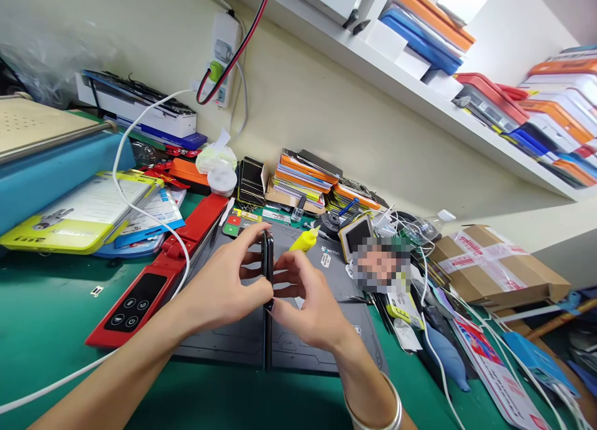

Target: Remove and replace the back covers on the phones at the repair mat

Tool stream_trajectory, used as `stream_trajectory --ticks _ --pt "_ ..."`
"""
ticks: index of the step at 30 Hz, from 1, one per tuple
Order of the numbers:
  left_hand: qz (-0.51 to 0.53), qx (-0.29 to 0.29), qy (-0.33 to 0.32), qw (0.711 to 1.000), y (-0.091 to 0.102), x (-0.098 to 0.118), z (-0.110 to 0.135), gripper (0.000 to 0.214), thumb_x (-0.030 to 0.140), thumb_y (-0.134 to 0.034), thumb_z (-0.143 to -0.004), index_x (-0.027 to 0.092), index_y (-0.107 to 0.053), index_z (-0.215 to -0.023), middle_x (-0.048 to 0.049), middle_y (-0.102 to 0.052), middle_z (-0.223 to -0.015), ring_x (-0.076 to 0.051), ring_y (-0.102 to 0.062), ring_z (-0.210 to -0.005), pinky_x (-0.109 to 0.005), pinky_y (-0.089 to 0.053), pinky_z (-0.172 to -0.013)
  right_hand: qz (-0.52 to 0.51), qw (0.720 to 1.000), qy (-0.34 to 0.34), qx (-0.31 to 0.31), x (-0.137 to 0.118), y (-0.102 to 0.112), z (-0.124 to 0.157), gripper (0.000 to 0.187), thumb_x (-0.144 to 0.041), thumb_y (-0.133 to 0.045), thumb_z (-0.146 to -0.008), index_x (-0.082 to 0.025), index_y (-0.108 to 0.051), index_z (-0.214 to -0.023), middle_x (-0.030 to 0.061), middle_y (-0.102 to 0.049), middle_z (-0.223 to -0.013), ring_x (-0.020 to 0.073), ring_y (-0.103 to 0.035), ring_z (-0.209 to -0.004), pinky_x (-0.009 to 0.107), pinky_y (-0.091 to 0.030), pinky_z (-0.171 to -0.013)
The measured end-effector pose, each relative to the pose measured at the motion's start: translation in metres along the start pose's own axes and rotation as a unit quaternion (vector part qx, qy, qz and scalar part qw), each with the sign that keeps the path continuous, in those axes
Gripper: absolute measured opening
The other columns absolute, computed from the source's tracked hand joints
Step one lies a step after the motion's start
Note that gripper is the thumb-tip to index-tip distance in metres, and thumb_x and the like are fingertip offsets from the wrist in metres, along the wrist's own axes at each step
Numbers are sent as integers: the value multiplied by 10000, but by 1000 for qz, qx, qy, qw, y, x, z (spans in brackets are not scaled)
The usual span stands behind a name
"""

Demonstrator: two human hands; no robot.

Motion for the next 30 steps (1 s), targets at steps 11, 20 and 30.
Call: stream_trajectory --ticks 11,20,30 --pt "-4 21 -10 1000 -3 1 0 613 134 -557 -665 260 -430 -1252 -59 -595 -1154 -220 -619 -1036 -336 -547 -880 8 999 36 39 -6 -5 0 279 -161 -564 -667 -215 -402 -889 22 -612 -933 136 -618 -786 260 -569 -677" --pt "25 -26 -14 999 1 5 2 570 278 -657 -730 290 -469 -1268 -55 -617 -1165 -226 -654 -1004 -330 -560 -870 37 995 64 62 -9 -6 1 275 -159 -510 -613 -229 -344 -821 -19 -486 -801 112 -504 -699 227 -545 -603" --pt "61 -39 -14 997 -1 6 -1 585 255 -661 -754 261 -479 -1309 -35 -650 -1180 -199 -670 -1012 -269 -566 -844 30 995 74 67 -5 -3 4 258 -151 -486 -616 -221 -359 -829 -24 -444 -767 105 -442 -664 204 -490 -554"
Point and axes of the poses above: each hand's wrist, its own z-axis away from the middle knuckle, its own y-axis out of the back of the hand, x = y × z, the point moved 5 cm from there along -z, towards the middle knuckle
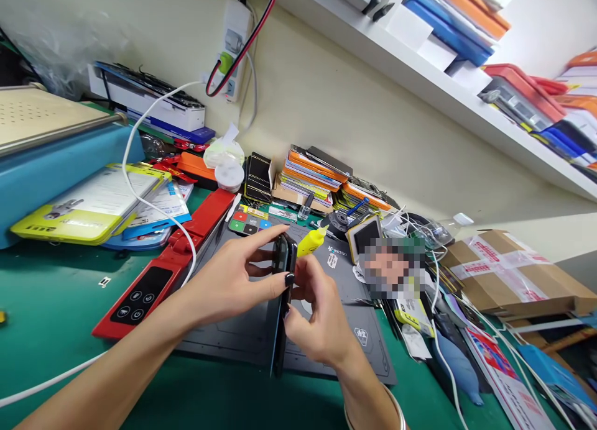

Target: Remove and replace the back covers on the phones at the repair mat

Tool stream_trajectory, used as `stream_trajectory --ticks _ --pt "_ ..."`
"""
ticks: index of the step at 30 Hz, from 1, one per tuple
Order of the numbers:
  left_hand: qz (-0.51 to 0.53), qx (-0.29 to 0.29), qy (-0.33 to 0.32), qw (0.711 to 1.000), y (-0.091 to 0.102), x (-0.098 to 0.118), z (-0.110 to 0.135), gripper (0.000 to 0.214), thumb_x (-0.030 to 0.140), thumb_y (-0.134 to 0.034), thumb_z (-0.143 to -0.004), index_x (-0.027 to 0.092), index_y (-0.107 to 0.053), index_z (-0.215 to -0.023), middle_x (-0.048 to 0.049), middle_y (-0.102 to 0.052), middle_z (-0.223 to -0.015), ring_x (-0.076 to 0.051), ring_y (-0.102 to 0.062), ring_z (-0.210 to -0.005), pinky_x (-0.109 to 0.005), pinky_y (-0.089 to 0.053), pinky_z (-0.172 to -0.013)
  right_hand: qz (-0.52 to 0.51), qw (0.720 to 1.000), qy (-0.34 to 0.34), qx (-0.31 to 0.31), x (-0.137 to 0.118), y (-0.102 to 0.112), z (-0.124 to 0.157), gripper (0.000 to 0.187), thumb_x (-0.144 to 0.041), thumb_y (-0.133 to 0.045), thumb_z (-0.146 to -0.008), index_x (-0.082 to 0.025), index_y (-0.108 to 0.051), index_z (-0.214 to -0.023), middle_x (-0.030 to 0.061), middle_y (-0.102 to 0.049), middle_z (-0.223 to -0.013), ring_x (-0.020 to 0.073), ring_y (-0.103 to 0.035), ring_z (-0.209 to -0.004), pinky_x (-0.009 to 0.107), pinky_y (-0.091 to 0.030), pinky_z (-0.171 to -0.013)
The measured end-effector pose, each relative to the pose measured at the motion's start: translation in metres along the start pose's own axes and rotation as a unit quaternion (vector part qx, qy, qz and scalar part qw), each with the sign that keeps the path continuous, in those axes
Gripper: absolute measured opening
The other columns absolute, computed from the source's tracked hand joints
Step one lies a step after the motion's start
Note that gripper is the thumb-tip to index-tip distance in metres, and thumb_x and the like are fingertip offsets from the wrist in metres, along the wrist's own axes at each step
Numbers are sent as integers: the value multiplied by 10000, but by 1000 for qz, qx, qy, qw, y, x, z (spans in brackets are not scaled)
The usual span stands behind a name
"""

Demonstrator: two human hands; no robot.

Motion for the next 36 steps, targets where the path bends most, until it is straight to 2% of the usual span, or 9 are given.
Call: stream_trajectory --ticks 6,10,17,25,29,33,36 --pt "-6 18 -7 1000 2 2 -1 578 189 -649 -724 243 -512 -1283 -25 -691 -1099 -216 -678 -997 -269 -578 -806 2 1000 1 -1 -2 -1 0 230 -181 -500 -648 -218 -370 -834 -4 -492 -799 130 -510 -708 216 -492 -557" --pt "-11 2 -7 1000 1 2 0 604 176 -642 -720 225 -488 -1302 -26 -687 -1110 -211 -674 -1004 -280 -575 -828 -4 1000 -4 0 0 -2 0 239 -192 -506 -637 -217 -361 -826 5 -510 -816 135 -509 -707 239 -506 -573" --pt "0 -3 0 1000 1 2 -1 599 163 -643 -727 235 -477 -1297 11 -687 -1097 -157 -670 -1006 -183 -561 -815 -14 1000 -4 4 0 -2 1 234 -181 -507 -635 -217 -365 -818 2 -513 -805 131 -508 -703 237 -504 -576" --pt "8 2 -4 1000 0 3 0 578 147 -633 -719 230 -491 -1273 18 -702 -1043 -134 -685 -943 -159 -561 -792 -15 1000 1 10 -1 -1 1 234 -164 -499 -625 -215 -366 -810 -5 -506 -787 127 -496 -692 247 -524 -577" --pt "4 4 -5 1000 1 3 -1 573 172 -634 -726 226 -487 -1277 -12 -675 -1138 -155 -682 -968 -182 -567 -801 -6 1000 9 16 -2 -1 2 230 -154 -492 -613 -215 -373 -801 -20 -479 -758 117 -482 -671 232 -513 -559" --pt "1 14 5 1000 2 1 -2 597 210 -662 -717 214 -480 -1286 -64 -578 -1319 -170 -679 -987 -197 -570 -815 -4 1000 9 16 -2 -1 2 229 -147 -488 -614 -216 -380 -804 -26 -471 -745 114 -481 -665 231 -514 -567" --pt "4 17 12 1000 1 -1 -1 604 223 -670 -712 210 -479 -1285 -86 -532 -1372 -179 -685 -969 -221 -580 -814 -11 1000 10 15 -3 -2 2 225 -151 -491 -616 -217 -377 -799 -21 -479 -752 118 -488 -672 238 -524 -577"
Point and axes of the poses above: each hand's wrist, its own z-axis away from the middle knuckle, its own y-axis out of the back of the hand, x = y × z, the point moved 5 cm from there along -z, towards the middle knuckle
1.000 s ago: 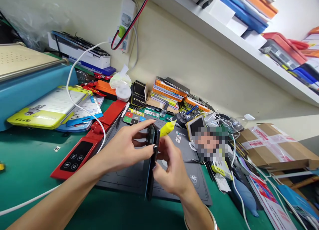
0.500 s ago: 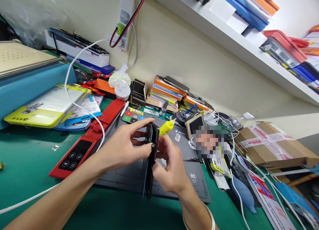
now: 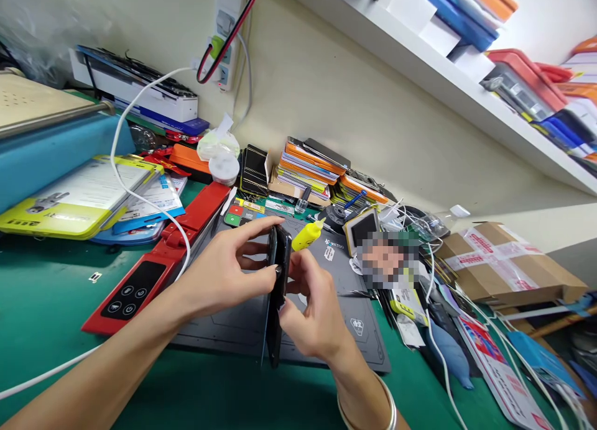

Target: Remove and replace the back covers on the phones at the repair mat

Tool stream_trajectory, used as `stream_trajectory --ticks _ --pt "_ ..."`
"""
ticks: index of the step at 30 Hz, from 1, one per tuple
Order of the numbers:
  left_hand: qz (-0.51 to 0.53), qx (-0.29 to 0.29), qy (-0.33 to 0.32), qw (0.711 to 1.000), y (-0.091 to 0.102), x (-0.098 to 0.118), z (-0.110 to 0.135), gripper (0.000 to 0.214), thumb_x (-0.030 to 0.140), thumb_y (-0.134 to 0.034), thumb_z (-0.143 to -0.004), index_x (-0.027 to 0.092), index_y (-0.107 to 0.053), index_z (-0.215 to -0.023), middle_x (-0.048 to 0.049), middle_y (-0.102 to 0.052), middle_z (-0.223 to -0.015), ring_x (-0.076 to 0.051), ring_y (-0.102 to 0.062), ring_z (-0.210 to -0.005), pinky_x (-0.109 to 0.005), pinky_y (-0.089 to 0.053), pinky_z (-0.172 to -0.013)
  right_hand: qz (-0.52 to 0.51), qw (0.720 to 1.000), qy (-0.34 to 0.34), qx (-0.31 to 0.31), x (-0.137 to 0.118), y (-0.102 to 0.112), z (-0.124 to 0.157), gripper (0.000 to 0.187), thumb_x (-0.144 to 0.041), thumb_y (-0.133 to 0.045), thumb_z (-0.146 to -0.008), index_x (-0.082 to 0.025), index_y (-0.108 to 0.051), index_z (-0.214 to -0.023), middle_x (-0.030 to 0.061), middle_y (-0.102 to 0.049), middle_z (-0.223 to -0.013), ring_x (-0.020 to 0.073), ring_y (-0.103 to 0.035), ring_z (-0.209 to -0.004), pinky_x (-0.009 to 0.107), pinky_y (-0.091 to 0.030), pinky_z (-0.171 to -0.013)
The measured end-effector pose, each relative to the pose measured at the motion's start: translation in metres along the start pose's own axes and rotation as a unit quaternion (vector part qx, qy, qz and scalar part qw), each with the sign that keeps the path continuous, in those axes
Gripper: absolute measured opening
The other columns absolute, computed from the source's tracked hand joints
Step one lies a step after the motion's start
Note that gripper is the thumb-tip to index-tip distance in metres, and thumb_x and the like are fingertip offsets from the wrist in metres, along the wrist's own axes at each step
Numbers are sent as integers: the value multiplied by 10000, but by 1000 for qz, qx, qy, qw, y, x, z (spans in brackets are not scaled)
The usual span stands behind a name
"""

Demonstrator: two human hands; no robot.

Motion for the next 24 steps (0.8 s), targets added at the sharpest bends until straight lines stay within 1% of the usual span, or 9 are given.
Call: stream_trajectory --ticks 6,12,18,24 --pt "5 2 7 1000 1 -1 1 616 263 -696 -705 220 -482 -1282 -92 -519 -1379 -199 -685 -969 -249 -593 -802 5 1000 -13 7 2 0 1 223 -167 -502 -612 -214 -390 -799 -13 -491 -769 120 -490 -670 248 -524 -578" --pt "21 -4 12 1000 1 -5 1 647 283 -732 -689 221 -483 -1283 -85 -610 -1270 -231 -667 -1019 -270 -593 -820 8 1000 -17 14 0 0 1 211 -190 -515 -617 -212 -399 -792 -8 -509 -762 120 -502 -659 254 -535 -577" --pt "17 4 11 1000 2 -6 4 642 309 -741 -694 245 -497 -1284 -79 -537 -1370 -252 -641 -1081 -277 -581 -856 6 1000 -21 17 2 0 2 218 -203 -519 -609 -217 -407 -795 -2 -552 -787 129 -537 -675 265 -548 -605" --pt "11 10 17 1000 3 -4 4 616 334 -717 -719 226 -497 -1285 -98 -541 -1362 -277 -636 -1090 -328 -582 -865 8 1000 -23 17 3 1 3 219 -222 -528 -612 -222 -418 -801 1 -573 -803 137 -554 -683 278 -553 -619"
Point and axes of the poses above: each hand's wrist, its own z-axis away from the middle knuckle, its own y-axis out of the back of the hand, x = y × z, the point moved 5 cm from there along -z, towards the middle knuckle
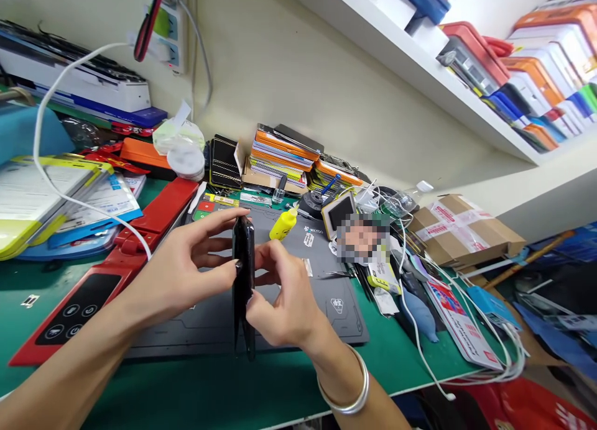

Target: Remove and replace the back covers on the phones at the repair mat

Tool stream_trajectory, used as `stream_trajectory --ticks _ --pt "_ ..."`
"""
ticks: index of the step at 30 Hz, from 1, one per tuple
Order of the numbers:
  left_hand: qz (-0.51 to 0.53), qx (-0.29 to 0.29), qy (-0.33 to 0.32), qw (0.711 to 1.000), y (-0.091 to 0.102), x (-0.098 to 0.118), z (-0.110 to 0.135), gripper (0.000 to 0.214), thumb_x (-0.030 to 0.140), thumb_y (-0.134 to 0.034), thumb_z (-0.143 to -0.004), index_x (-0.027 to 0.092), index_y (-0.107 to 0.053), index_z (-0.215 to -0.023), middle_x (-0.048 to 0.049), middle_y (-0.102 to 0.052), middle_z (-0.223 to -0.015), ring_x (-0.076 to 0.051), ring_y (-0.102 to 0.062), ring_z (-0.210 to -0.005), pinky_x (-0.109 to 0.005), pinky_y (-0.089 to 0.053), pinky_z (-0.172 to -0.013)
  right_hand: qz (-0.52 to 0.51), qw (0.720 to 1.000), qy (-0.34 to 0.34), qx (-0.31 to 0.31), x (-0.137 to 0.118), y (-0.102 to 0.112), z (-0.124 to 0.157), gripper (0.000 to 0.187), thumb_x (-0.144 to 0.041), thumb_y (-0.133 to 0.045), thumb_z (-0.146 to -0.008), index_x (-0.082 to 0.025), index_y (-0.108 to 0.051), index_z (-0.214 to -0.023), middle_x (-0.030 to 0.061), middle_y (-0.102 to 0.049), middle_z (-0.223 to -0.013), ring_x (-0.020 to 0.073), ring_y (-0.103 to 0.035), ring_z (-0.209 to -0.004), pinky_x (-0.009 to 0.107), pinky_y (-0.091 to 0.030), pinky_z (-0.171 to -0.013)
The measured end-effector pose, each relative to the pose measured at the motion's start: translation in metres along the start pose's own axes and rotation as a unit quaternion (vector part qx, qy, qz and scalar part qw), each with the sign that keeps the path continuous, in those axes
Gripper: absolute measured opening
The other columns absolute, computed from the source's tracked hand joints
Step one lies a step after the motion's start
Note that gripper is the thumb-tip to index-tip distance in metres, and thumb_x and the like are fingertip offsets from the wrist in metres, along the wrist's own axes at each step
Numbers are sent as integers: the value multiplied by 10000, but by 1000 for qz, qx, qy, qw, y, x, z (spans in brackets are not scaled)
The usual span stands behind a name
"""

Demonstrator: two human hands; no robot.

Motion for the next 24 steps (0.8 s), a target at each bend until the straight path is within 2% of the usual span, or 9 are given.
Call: stream_trajectory --ticks 7,24 --pt "0 11 2 1000 0 -1 0 639 338 -736 -700 222 -499 -1282 -100 -557 -1342 -257 -665 -1033 -307 -585 -849 7 1000 -3 2 2 0 -1 218 -227 -525 -603 -223 -405 -785 4 -576 -808 140 -546 -695 271 -538 -616" --pt "-16 4 -1 1000 0 0 0 631 298 -737 -691 251 -505 -1276 -67 -576 -1323 -280 -630 -1100 -293 -586 -840 16 1000 0 -4 1 0 -1 221 -240 -520 -610 -224 -398 -793 3 -559 -799 144 -518 -689 279 -519 -608"
Point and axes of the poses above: each hand's wrist, its own z-axis away from the middle knuckle, its own y-axis out of the back of the hand, x = y × z, the point moved 5 cm from there along -z, towards the middle knuckle
